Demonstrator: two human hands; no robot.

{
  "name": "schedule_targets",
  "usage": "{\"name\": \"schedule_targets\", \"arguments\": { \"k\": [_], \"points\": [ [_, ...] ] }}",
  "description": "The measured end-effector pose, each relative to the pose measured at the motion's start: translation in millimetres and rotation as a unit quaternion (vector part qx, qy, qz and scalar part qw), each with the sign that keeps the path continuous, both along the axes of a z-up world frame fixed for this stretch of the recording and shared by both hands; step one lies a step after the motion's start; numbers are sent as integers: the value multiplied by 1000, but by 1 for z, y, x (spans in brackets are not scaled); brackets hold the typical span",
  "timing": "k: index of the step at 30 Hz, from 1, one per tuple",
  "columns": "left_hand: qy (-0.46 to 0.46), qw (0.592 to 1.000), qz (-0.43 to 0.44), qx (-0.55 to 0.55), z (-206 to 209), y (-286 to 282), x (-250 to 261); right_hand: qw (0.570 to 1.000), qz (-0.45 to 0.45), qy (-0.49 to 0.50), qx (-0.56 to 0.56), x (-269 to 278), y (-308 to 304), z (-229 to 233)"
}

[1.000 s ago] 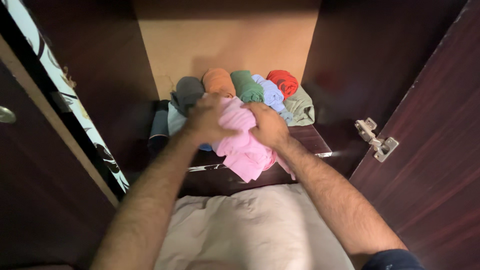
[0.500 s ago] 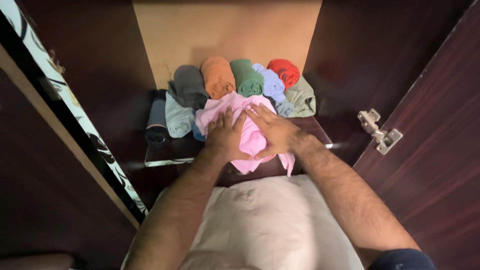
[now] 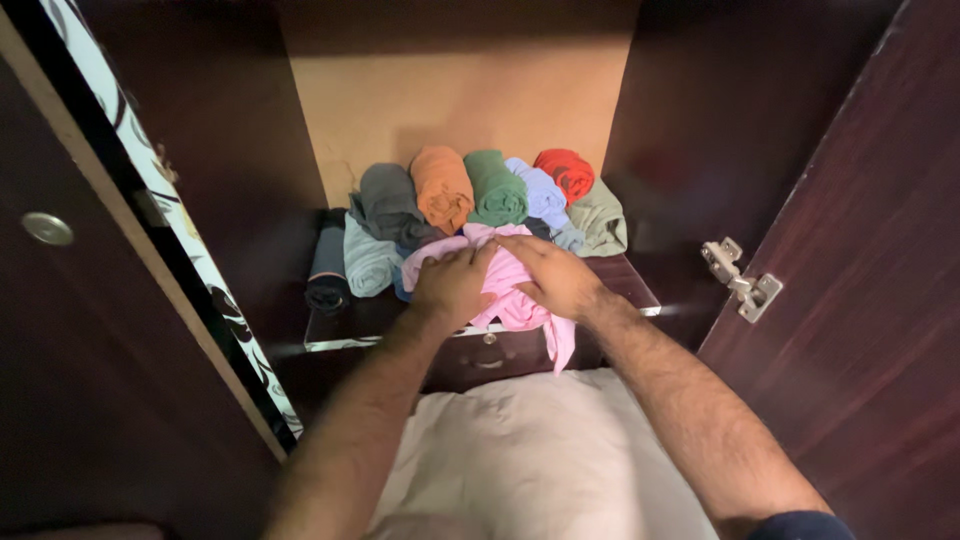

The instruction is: The person removes a shirt and pants from a closet shelf, folds them, places them onto a chair, and rearranges the remaining rolled clothes on the shelf by hand.

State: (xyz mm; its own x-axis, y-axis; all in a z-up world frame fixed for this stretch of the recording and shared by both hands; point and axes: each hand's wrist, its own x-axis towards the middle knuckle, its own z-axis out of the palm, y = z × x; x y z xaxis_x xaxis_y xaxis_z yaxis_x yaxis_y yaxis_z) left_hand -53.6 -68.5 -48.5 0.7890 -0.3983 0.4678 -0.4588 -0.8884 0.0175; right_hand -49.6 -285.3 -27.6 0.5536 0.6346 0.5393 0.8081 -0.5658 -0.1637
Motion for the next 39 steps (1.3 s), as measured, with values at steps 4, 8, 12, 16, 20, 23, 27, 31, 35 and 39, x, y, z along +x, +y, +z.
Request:
{"name": "schedule_targets", "arguments": {
  "k": [4, 8, 12, 16, 20, 23, 27, 31, 35, 39],
  "points": [
    [-12, 999, 4, 29, 35, 9, -14, 999, -16, -47, -3, -11, 0, 25],
    [-79, 996, -4, 35, 77, 25, -52, 993, 46, -100, 53, -29, 13, 51],
    [-60, 992, 64, 92, 116, 50, -106, 984, 141, -45, 97, -57, 43, 82],
    [-123, 984, 98, 87, 143, 83, -173, 973, 193, -59, 108, -93, 92, 105],
    [-81, 970, 200, 109, 159, 120, -247, 961, 258, -27, 98, -126, 149, 117],
    [-78, 960, 248, 107, 164, 156, -302, 926, 354, -86, 97, -151, 199, 121],
    [-75, 945, 303, 101, 163, 204, -364, 917, 383, -63, 94, -193, 265, 122],
    [-61, 927, 361, 82, 147, 257, -414, 889, 444, -66, 90, -231, 334, 114],
    [-86, 899, 423, 82, 111, 308, -447, 862, 494, -87, 75, -255, 407, 93],
    [-97, 862, 490, 83, 56, 357, -467, 831, 548, -67, 70, -266, 478, 50]
  ]
}}
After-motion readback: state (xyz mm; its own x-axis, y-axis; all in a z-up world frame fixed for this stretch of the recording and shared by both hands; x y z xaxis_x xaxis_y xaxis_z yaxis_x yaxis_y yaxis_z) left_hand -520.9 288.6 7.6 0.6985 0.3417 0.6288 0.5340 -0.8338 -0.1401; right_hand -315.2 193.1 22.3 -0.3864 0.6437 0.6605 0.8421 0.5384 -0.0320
